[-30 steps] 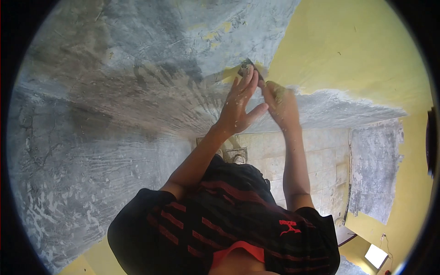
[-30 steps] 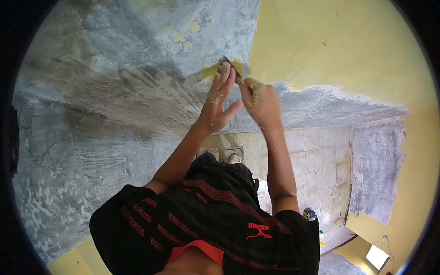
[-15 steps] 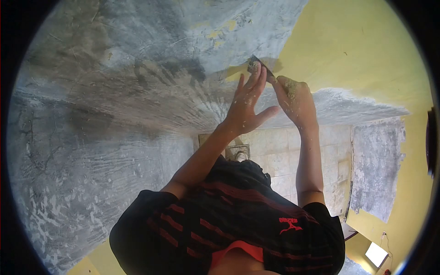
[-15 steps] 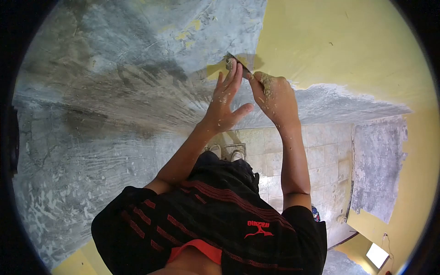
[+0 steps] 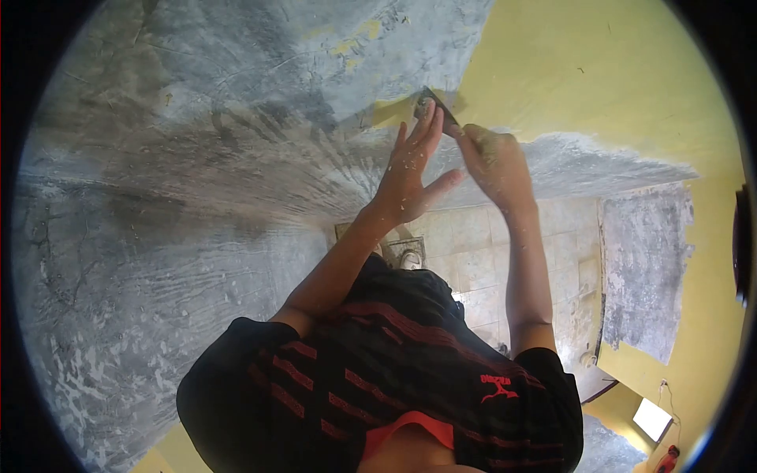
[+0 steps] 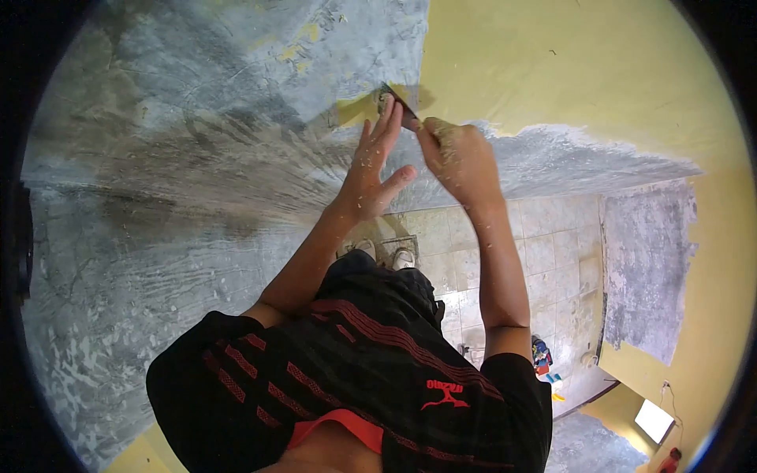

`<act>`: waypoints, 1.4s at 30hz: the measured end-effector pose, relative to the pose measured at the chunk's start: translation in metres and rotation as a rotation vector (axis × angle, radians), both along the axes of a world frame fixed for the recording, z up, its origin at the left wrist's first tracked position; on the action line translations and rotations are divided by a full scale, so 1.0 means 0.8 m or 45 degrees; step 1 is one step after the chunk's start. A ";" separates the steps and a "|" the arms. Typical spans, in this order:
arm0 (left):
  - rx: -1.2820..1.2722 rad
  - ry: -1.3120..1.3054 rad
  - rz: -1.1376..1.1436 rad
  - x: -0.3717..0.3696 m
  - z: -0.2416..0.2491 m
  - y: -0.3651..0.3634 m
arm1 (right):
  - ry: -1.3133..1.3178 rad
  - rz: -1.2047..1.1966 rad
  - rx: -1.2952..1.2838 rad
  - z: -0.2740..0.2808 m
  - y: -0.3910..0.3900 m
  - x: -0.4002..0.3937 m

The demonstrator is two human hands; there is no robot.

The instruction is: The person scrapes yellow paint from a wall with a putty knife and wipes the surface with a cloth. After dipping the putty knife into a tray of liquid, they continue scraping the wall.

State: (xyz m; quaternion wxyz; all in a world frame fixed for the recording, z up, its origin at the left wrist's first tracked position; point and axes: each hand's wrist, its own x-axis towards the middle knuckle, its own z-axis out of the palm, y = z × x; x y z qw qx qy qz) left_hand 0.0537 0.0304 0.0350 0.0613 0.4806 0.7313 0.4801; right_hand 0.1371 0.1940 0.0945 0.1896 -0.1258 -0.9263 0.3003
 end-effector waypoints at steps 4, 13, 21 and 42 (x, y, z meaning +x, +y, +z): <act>0.124 0.087 0.124 0.006 -0.013 0.008 | 0.051 0.042 0.069 -0.004 0.009 -0.016; 0.099 0.063 0.154 0.001 -0.016 -0.010 | -0.008 0.148 0.134 0.008 -0.006 -0.028; 0.056 0.005 0.073 -0.001 -0.014 -0.009 | 0.006 0.089 0.150 0.001 0.004 -0.023; 0.131 -0.035 0.040 0.020 -0.041 0.017 | 0.015 0.092 0.216 -0.039 0.023 -0.017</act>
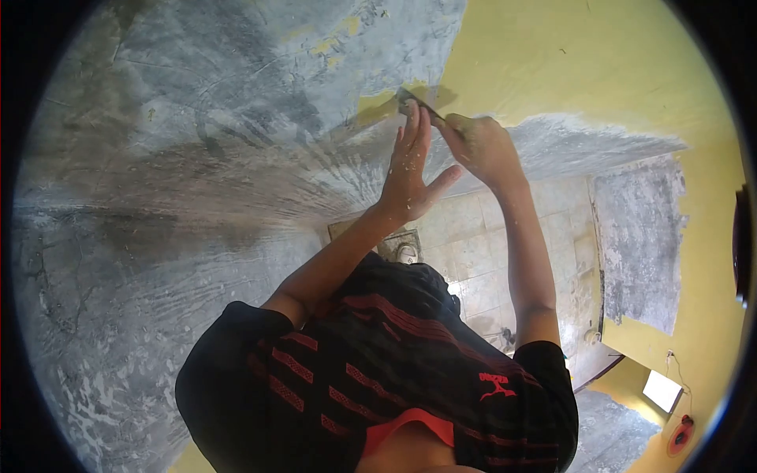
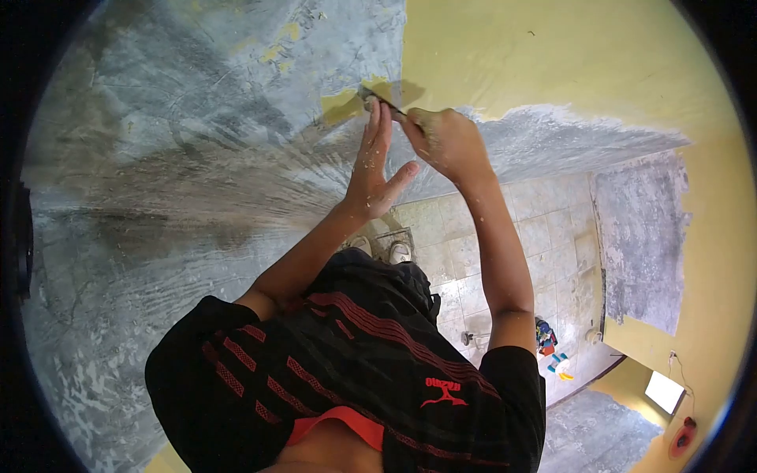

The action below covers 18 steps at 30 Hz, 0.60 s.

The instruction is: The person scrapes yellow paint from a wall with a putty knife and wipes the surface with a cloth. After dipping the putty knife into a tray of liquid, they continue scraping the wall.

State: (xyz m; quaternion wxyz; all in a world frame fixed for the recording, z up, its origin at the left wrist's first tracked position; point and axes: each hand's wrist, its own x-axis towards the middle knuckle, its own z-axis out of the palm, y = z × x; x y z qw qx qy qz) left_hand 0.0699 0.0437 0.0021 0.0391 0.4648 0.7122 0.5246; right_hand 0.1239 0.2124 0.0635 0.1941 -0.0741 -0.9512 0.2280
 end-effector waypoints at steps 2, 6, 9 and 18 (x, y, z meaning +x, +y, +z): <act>0.092 0.009 0.094 -0.001 -0.008 -0.003 | -0.003 0.036 0.025 -0.001 -0.009 -0.011; 0.030 0.105 0.109 -0.013 -0.014 -0.023 | 0.049 0.083 0.005 0.004 -0.017 -0.017; -0.076 0.049 -0.046 -0.007 0.004 -0.029 | -0.088 0.005 -0.058 0.015 -0.009 0.018; 0.015 -0.091 0.036 -0.015 -0.038 -0.040 | -0.046 0.085 0.174 -0.018 -0.032 -0.040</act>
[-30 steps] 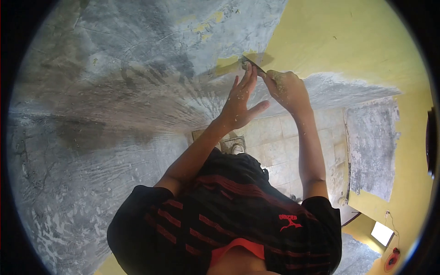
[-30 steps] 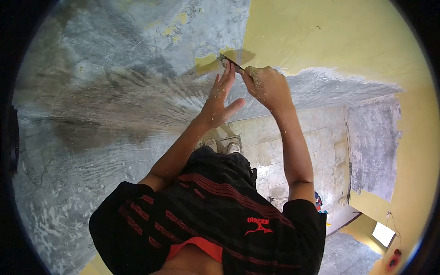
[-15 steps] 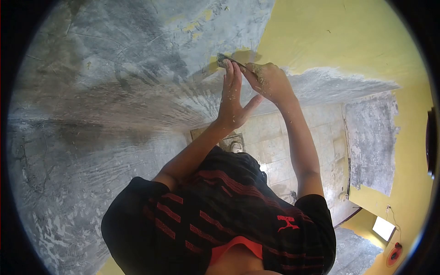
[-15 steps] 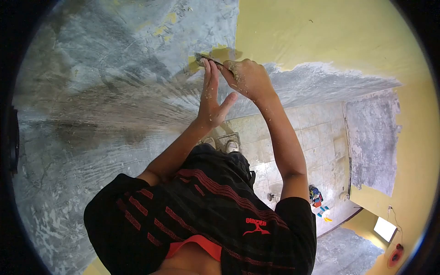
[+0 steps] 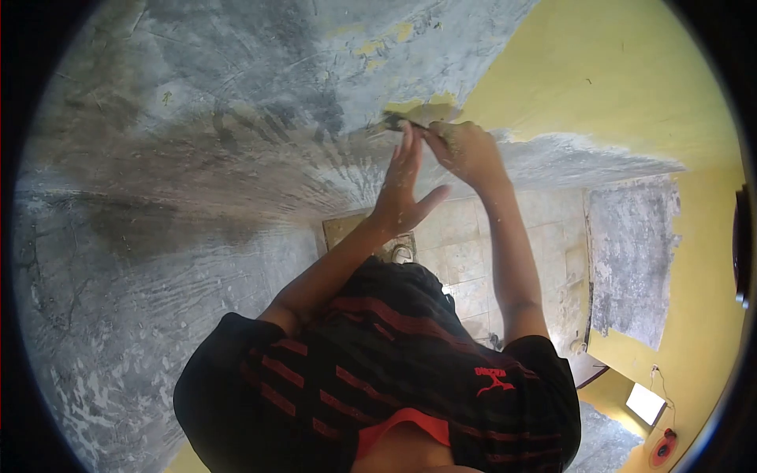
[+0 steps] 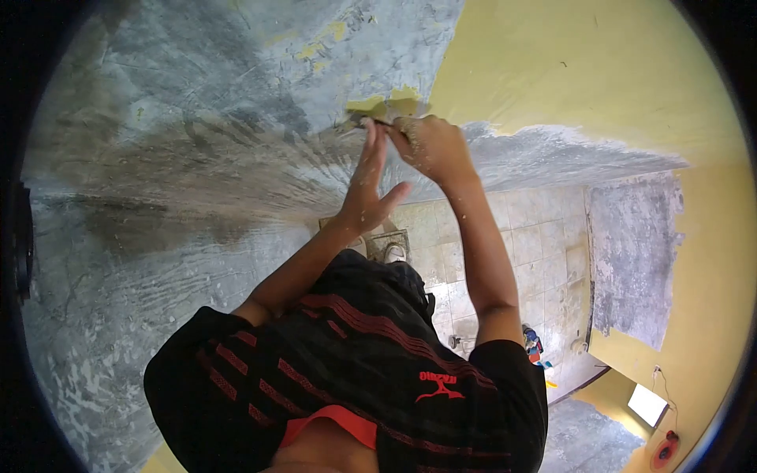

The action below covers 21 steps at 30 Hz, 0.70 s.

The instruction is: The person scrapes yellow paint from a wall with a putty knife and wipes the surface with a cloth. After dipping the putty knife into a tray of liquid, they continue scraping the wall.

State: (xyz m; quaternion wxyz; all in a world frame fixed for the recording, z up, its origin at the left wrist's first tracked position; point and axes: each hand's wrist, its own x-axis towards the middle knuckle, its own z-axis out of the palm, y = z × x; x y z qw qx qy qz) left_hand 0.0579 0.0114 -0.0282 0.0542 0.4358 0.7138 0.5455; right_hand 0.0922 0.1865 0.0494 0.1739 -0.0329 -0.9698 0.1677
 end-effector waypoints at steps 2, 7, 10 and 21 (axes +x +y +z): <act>-0.005 0.071 0.054 -0.005 -0.001 -0.024 | -0.090 0.021 -0.112 0.003 -0.016 -0.003; -0.048 0.022 -0.091 0.002 -0.006 -0.048 | -0.154 -0.152 -0.272 -0.005 -0.004 0.053; -0.159 0.057 -0.161 0.007 -0.009 -0.065 | -0.278 -0.359 -0.470 0.002 0.002 0.083; -0.587 -0.890 -0.448 -0.020 -0.046 -0.100 | -0.369 -0.312 -2.100 -0.119 -0.097 0.134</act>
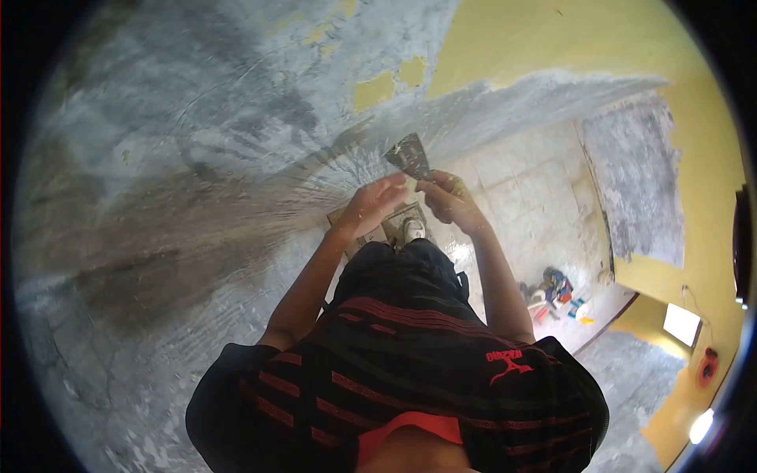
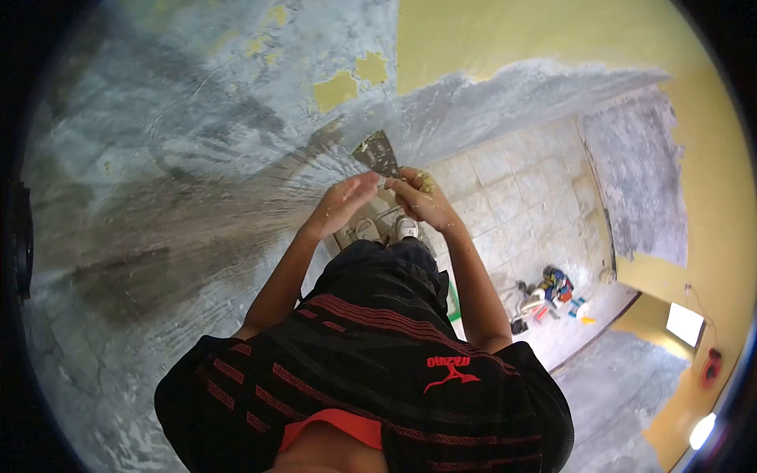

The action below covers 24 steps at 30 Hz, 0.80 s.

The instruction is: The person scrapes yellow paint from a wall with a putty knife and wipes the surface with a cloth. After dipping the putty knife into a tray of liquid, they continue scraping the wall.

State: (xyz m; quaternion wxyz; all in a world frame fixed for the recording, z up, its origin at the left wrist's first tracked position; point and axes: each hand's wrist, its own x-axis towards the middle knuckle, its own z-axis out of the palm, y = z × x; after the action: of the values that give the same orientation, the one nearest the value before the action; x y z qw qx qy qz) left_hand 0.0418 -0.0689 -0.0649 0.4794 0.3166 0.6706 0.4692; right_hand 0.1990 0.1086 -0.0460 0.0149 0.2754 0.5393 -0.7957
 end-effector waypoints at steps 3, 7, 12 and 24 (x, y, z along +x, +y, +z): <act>0.115 -0.134 0.250 0.004 0.007 0.019 | -0.065 -0.088 -0.060 -0.004 -0.038 0.006; -0.136 -0.016 0.067 0.011 -0.061 0.034 | -0.040 -0.236 -0.074 -0.024 -0.059 0.024; -0.029 -0.589 0.151 0.064 -0.065 0.050 | 0.077 -0.273 -0.064 -0.067 -0.057 0.050; -0.251 -0.905 0.055 0.075 -0.139 0.067 | -0.222 -0.347 0.040 -0.130 -0.055 0.175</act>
State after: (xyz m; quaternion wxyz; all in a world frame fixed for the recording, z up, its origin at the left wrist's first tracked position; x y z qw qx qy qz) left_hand 0.1021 -0.0150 -0.1760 0.7006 0.0721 0.5108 0.4929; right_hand 0.3390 0.0650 -0.1499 -0.0507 0.4141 0.5060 -0.7549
